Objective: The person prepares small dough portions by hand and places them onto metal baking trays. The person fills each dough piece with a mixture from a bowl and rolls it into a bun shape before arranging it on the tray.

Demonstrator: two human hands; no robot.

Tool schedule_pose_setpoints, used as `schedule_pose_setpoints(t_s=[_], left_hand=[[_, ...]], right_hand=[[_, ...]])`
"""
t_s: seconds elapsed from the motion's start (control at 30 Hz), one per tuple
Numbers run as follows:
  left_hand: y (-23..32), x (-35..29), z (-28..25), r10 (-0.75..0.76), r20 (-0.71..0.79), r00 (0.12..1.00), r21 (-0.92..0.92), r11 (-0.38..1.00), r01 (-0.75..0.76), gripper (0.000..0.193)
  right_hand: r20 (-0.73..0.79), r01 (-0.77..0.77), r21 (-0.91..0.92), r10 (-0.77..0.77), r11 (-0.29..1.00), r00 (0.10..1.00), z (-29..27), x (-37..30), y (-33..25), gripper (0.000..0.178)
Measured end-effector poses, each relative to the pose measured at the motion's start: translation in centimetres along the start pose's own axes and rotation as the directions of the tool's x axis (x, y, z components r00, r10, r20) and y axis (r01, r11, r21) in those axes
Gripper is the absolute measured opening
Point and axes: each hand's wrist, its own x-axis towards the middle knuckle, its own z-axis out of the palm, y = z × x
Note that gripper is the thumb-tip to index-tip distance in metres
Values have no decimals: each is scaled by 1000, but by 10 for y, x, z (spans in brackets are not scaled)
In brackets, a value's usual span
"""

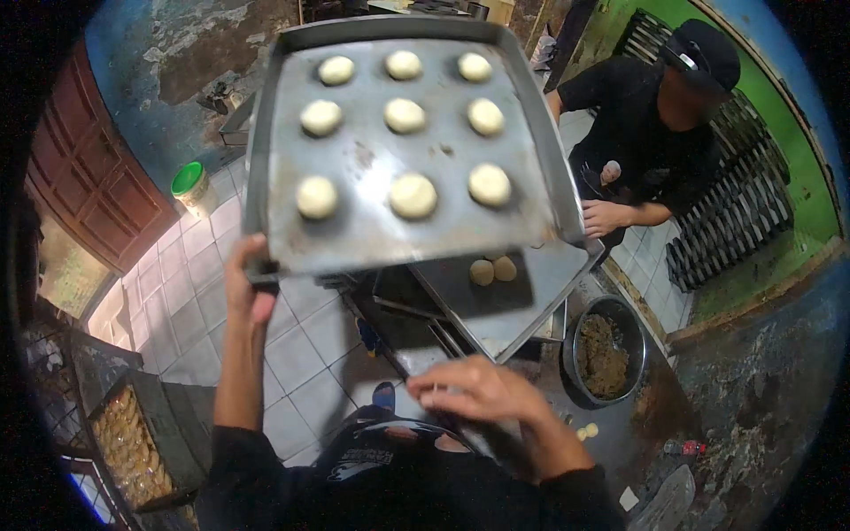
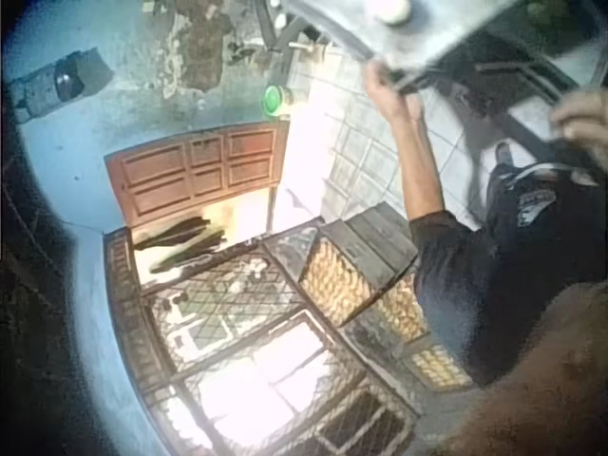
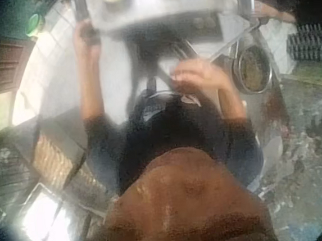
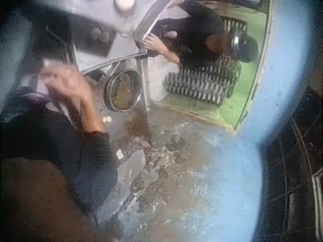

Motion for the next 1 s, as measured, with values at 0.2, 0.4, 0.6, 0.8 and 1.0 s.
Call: schedule_pose_setpoints(t_s=[0.2, 0.4, 0.6, 0.8, 1.0], left_hand=[[69, 109, 35, 145, -40, 989, -62, 987, -147, 20], [92, 165, -15, 230, -122, 965, -79, 967, -241, 24], [108, 152, -56, 213, -209, 954, -83, 969, -234, 28], [87, 161, -39, 193, -281, 940, -67, 973, -220, 11], [54, 171, -26, 142, -253, 957, -188, 963, -192, 15]], right_hand=[[-378, -83, -312, -44, 946, 925, -114, 178, 73, 33], [-413, -189, -874, -480, 447, 774, -144, 369, 178, 35], [-191, -132, -955, -214, 265, 958, -195, 403, 205, 26], [-251, -206, -958, -235, 200, 939, -305, 359, 207, 20], [-115, -112, -993, -233, 28, 966, -339, 368, 198, 14]])
